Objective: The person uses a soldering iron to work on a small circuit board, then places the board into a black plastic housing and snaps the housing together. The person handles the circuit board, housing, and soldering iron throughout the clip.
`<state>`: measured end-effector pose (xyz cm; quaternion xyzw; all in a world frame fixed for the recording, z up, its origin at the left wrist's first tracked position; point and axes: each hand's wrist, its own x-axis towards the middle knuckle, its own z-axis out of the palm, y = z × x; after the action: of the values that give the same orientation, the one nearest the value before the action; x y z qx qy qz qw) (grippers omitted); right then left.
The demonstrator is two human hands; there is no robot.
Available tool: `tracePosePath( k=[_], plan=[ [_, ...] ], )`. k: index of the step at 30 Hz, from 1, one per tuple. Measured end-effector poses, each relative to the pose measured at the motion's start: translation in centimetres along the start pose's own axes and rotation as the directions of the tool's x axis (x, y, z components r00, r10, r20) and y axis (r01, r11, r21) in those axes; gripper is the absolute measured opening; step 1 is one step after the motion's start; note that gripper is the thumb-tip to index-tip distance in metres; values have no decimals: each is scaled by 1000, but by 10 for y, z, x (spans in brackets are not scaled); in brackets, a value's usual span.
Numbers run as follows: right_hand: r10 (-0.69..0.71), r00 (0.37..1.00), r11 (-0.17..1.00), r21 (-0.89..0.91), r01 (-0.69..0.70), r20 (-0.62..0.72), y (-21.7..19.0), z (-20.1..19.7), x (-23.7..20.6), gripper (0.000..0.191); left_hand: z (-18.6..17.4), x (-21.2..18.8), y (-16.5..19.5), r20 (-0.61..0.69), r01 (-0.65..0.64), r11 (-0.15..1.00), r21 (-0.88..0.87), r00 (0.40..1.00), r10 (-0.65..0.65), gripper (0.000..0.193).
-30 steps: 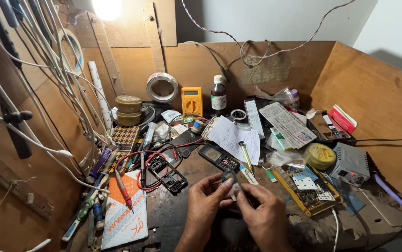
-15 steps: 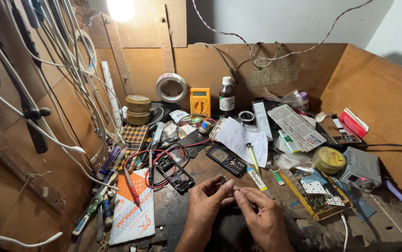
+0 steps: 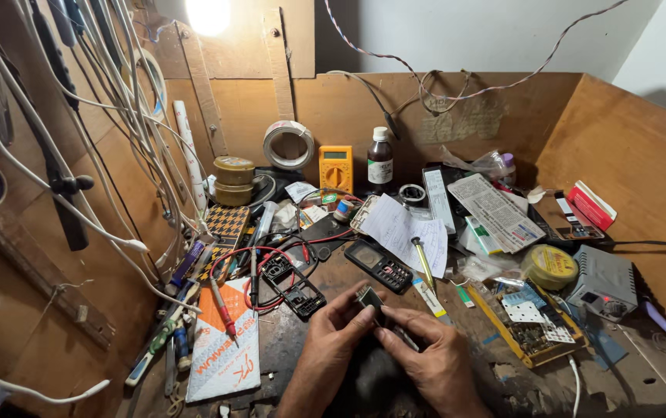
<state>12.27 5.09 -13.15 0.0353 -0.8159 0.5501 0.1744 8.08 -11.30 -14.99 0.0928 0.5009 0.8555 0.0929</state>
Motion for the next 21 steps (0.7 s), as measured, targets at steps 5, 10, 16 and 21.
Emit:
tracePosePath(
  k=[5, 10, 16, 21],
  plan=[
    [-70, 993, 990, -129, 58, -92, 1, 5, -1, 38, -14, 5, 16, -412, 29, 991, 130, 911, 27, 51],
    [-49, 994, 989, -144, 35, -95, 4, 2, -1, 38, -52, 22, 57, -528, 208, 588, 781, 722, 447, 38],
    [7, 994, 995, -96, -18, -113, 7, -3, -4, 37, -62, 31, 77, -398, 371, 157, 915, 769, 501, 40],
    [-7, 995, 991, -135, -6, -101, 3, -3, -5, 38, -49, 51, 89, -452, 463, 45, 885, 833, 320, 82]
  ],
)
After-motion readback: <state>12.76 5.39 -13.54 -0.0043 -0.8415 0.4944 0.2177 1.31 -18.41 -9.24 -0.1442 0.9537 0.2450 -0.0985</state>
